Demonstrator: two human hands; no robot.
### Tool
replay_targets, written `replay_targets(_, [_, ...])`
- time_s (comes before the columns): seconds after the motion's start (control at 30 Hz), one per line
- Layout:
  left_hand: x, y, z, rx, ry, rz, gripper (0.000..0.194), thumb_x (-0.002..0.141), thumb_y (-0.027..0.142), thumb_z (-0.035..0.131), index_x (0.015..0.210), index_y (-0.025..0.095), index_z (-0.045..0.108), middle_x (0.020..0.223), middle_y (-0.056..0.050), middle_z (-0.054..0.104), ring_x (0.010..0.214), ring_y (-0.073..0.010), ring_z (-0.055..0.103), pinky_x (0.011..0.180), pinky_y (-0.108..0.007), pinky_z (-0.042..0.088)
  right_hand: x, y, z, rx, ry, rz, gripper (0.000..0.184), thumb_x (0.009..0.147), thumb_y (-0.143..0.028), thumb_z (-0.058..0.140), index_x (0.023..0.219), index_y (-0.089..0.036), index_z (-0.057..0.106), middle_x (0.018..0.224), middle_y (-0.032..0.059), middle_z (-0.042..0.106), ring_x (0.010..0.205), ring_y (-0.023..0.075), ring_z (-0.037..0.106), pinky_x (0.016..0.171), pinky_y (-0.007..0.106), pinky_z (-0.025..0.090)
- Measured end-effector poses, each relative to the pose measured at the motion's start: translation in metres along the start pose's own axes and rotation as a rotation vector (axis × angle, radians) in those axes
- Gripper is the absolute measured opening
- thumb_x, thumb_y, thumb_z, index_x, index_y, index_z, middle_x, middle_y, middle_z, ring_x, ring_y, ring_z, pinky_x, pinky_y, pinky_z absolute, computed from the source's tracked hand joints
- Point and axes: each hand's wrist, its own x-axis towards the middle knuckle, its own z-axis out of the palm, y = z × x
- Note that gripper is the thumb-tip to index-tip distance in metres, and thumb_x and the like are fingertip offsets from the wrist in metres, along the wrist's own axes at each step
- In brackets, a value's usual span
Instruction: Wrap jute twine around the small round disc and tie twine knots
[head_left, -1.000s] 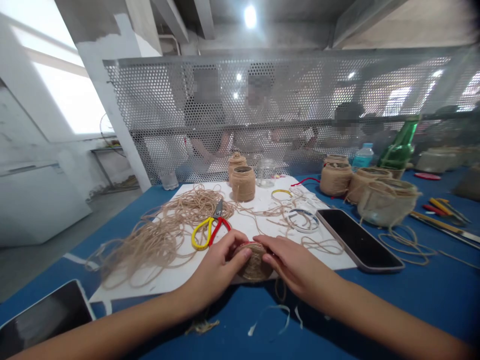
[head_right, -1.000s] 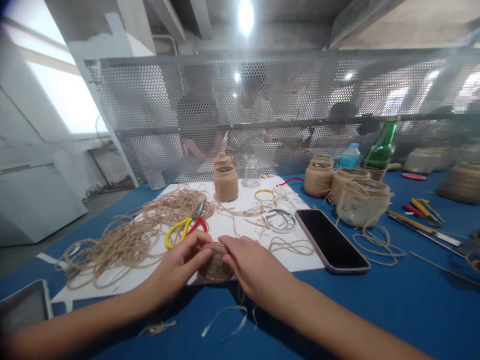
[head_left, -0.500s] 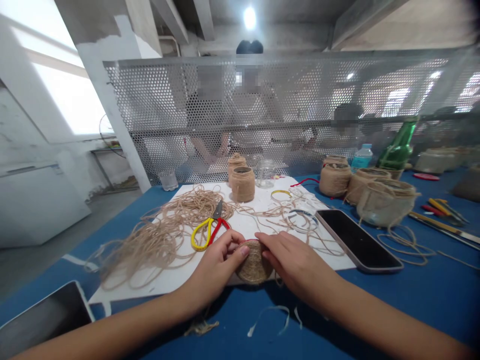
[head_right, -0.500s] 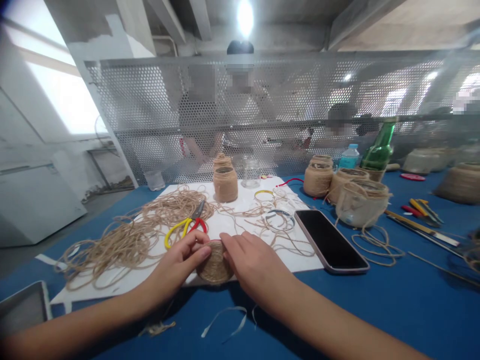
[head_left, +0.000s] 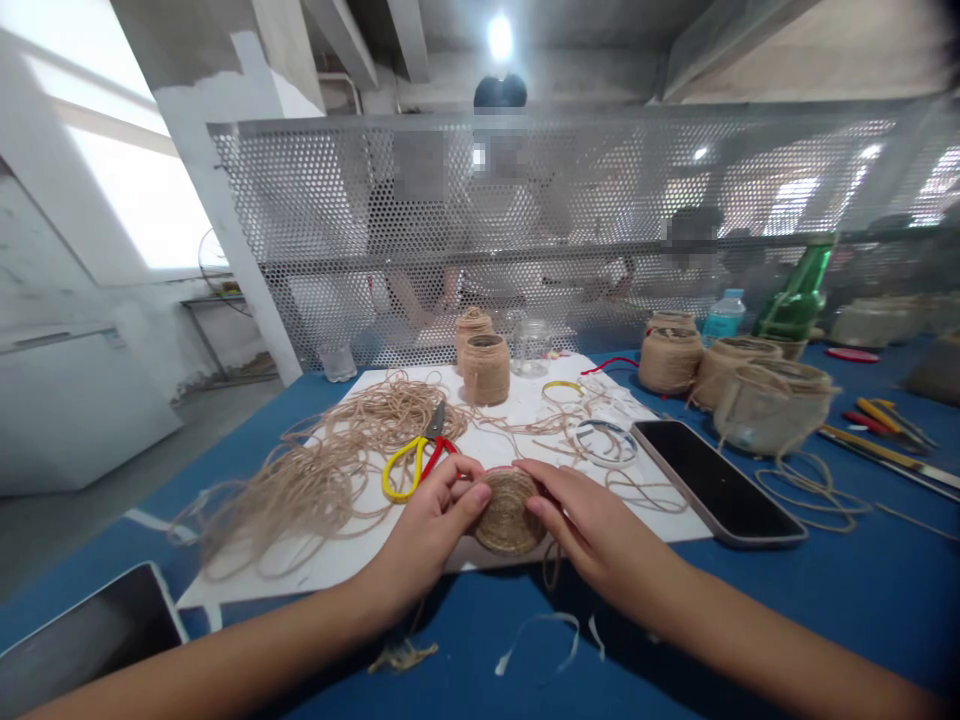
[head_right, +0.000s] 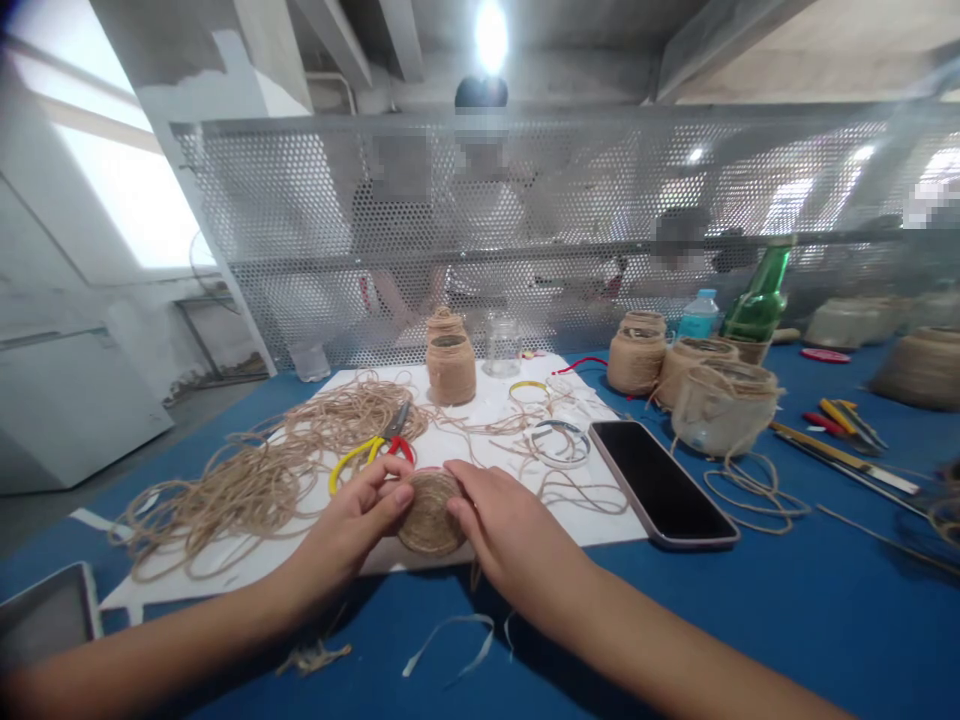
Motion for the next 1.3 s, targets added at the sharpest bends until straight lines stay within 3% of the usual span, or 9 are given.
replay_targets(0.37, [0.000,0.001,0.001,-0.072,0.011,0.003,0.029,0.077,0.042,0.057,0.083,0.019,0.041,0.066,0.004,0.051,0.061,-0.0103,0.050,0.060,-0.022,0.038,0.000,0.000,0.001,0.020,0.059,-0.018,0.030,0.090,-0.018,0.035,0.118,-0.020,0.045,0.111,0.0085,0.059,0.100,0.0187,0.056,0.083,0.034,0.047])
replay_targets(0.47, [0.002,0.003,-0.001,0.072,0.007,0.007,0.027,0.077,0.041,0.057,0.081,0.018,0.045,0.064,0.005,0.047,0.059,-0.0095,0.046,0.057,-0.021,0.035,-0.001,0.002,0.001,-0.010,0.059,-0.038,0.029,0.090,-0.017,0.035,0.117,-0.019,0.046,0.109,0.0093,0.060,0.098,0.0189,0.056,0.082,0.035,0.047])
replay_targets(0.67, [0.002,0.003,-0.002,0.369,-0.030,0.112,0.020,0.081,0.034,0.053,0.092,0.017,0.053,0.085,-0.002,0.055,0.078,-0.0144,0.050,0.068,-0.023,0.038,-0.002,0.003,0.003,-0.019,-0.086,-0.081,0.028,0.090,-0.015,0.034,0.112,-0.017,0.050,0.098,0.0086,0.062,0.088,0.0181,0.056,0.077,0.034,0.047])
replay_targets(0.97, [0.000,0.002,-0.001,0.384,0.018,0.091,0.021,0.080,0.037,0.052,0.075,0.017,0.049,0.063,0.004,0.044,0.058,-0.0108,0.042,0.055,-0.021,0.033,-0.004,0.009,0.008,-0.192,0.008,-0.121,0.036,0.089,-0.016,0.035,0.125,-0.013,0.038,0.098,0.0115,0.061,0.086,0.0211,0.055,0.073,0.038,0.048])
replay_targets(1.3, [0.005,0.002,-0.004,0.365,0.057,0.107,0.019,0.081,0.036,0.051,0.078,0.017,0.047,0.064,0.005,0.042,0.059,-0.0103,0.039,0.055,-0.021,0.030,-0.003,0.007,0.004,-0.332,0.044,-0.191,0.034,0.082,-0.002,0.033,0.111,-0.010,0.050,0.093,0.0121,0.060,0.086,0.0215,0.053,0.076,0.038,0.046])
